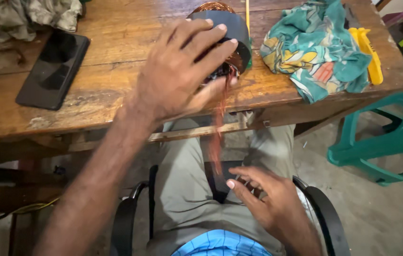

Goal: The person twists strands of copper wire together by hand on a wooden workbench. They repeatedly gather and twist the wire ends, occasionally using a pencil to assist in aligning the strands. The work continues with the person manipulating the wire bundle and adjusting its position on the table.

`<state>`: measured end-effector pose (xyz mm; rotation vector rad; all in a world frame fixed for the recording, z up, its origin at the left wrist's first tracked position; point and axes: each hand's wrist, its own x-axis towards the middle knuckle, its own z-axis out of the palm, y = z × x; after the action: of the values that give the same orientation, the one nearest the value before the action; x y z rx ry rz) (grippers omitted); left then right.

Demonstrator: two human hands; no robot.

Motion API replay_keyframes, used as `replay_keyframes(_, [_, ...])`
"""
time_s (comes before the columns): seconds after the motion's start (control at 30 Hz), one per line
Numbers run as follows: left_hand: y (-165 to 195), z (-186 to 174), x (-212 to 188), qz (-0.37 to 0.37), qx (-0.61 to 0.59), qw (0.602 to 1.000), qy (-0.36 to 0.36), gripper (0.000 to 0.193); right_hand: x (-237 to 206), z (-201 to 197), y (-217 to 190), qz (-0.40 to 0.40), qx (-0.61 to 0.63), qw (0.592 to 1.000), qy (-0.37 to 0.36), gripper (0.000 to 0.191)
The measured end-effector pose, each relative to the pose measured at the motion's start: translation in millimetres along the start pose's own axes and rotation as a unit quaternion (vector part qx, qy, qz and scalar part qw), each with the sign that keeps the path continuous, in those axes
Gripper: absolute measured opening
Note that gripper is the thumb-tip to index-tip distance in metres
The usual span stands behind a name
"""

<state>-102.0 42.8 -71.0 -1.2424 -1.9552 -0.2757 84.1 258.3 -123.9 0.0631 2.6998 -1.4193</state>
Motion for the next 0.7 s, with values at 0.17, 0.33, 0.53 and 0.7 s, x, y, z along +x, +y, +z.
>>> replay_keyframes(0.17, [6, -6, 20, -0.144, -0.219, 0.963, 0.058, 0.023, -8, 2, 4, -0.051, 0.014, 0.999, -0.011, 0.032])
replay_keyframes(0.33, [3, -10, 41, -0.378, -0.314, 0.868, -0.074, 0.023, -14, 10, 9, -0.097, 0.008, 0.995, -0.014, 0.029])
replay_keyframes(0.53, [10, 2, 36, -0.247, -0.176, 0.949, 0.085, 0.04, -17, 13, 11, -0.073, -0.002, 0.997, -0.023, 0.033])
replay_keyframes(0.7, [43, 10, 18, -0.244, -0.135, 0.936, 0.214, 0.041, -3, 2, 11, 0.004, 0.008, 1.0, -0.025, 0.034])
